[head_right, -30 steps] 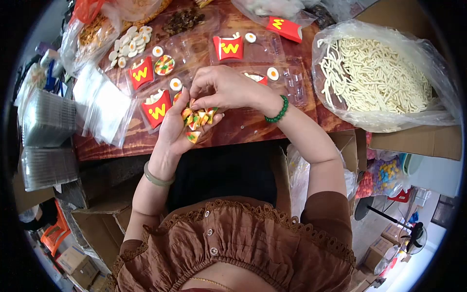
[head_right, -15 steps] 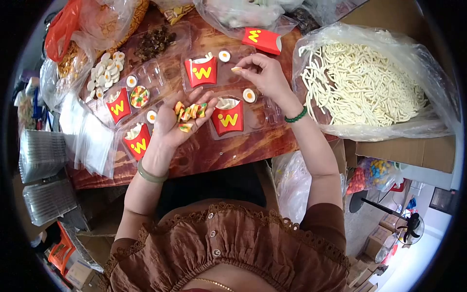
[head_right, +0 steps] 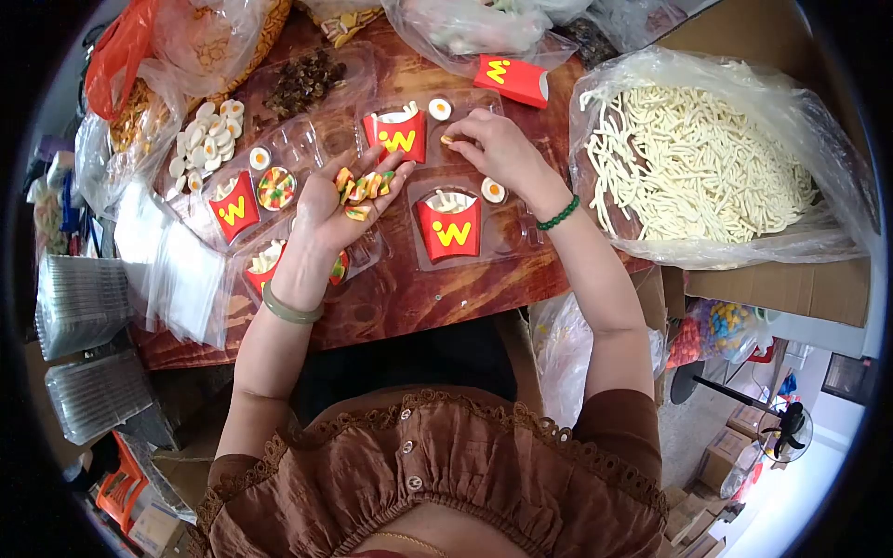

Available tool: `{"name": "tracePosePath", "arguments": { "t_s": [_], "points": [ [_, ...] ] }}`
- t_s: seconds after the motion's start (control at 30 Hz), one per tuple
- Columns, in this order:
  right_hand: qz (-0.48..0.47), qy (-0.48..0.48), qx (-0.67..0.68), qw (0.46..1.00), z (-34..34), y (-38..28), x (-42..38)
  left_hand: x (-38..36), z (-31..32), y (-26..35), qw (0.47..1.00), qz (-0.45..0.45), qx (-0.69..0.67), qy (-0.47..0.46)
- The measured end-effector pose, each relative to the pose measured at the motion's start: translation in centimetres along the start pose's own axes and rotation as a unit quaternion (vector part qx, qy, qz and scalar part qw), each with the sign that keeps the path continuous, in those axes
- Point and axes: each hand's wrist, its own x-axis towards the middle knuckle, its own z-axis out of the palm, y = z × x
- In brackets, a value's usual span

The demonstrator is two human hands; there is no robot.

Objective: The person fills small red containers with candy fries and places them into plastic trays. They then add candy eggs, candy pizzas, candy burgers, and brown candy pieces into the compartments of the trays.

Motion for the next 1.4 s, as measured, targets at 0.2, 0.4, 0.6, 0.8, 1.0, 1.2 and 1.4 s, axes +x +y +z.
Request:
{"name": "tracePosePath", "arguments": {
  "t_s": [0.2,0.4,0.6,0.8,1.0,1.2,1.4],
  "points": [
    [0.104,0.025,-0.110,0.988,0.7,-1.7,0.9,0.0,0.4,-0.4,0.999,0.009,0.037,0.016],
    [0.102,0.074,-0.030,0.992,1.1,-1.6,0.8,0.0,0.4,-0.3,0.999,0.012,0.048,0.018],
    [0.203,0.108,0.015,0.973,2.2,-0.9,1.2,0.0,0.3,-0.2,0.998,0.008,0.055,0.008],
    [0.137,0.067,0.165,0.974,0.7,-4.2,1.1,-0.7,0.4,-0.6,0.998,0.005,0.046,-0.053],
    [-0.100,-0.020,0.136,0.985,1.1,-5.4,1.1,-0.7,0.8,-1.2,0.996,0.011,0.059,-0.067],
    [0.211,-0.066,0.444,0.868,-0.5,-7.1,0.4,-0.9,0.2,-1.4,0.991,-0.052,0.109,-0.053],
    [0.209,-0.012,0.452,0.867,-0.5,-5.6,0.3,-0.6,0.0,-1.6,0.992,-0.067,0.078,-0.073]
  ]
}}
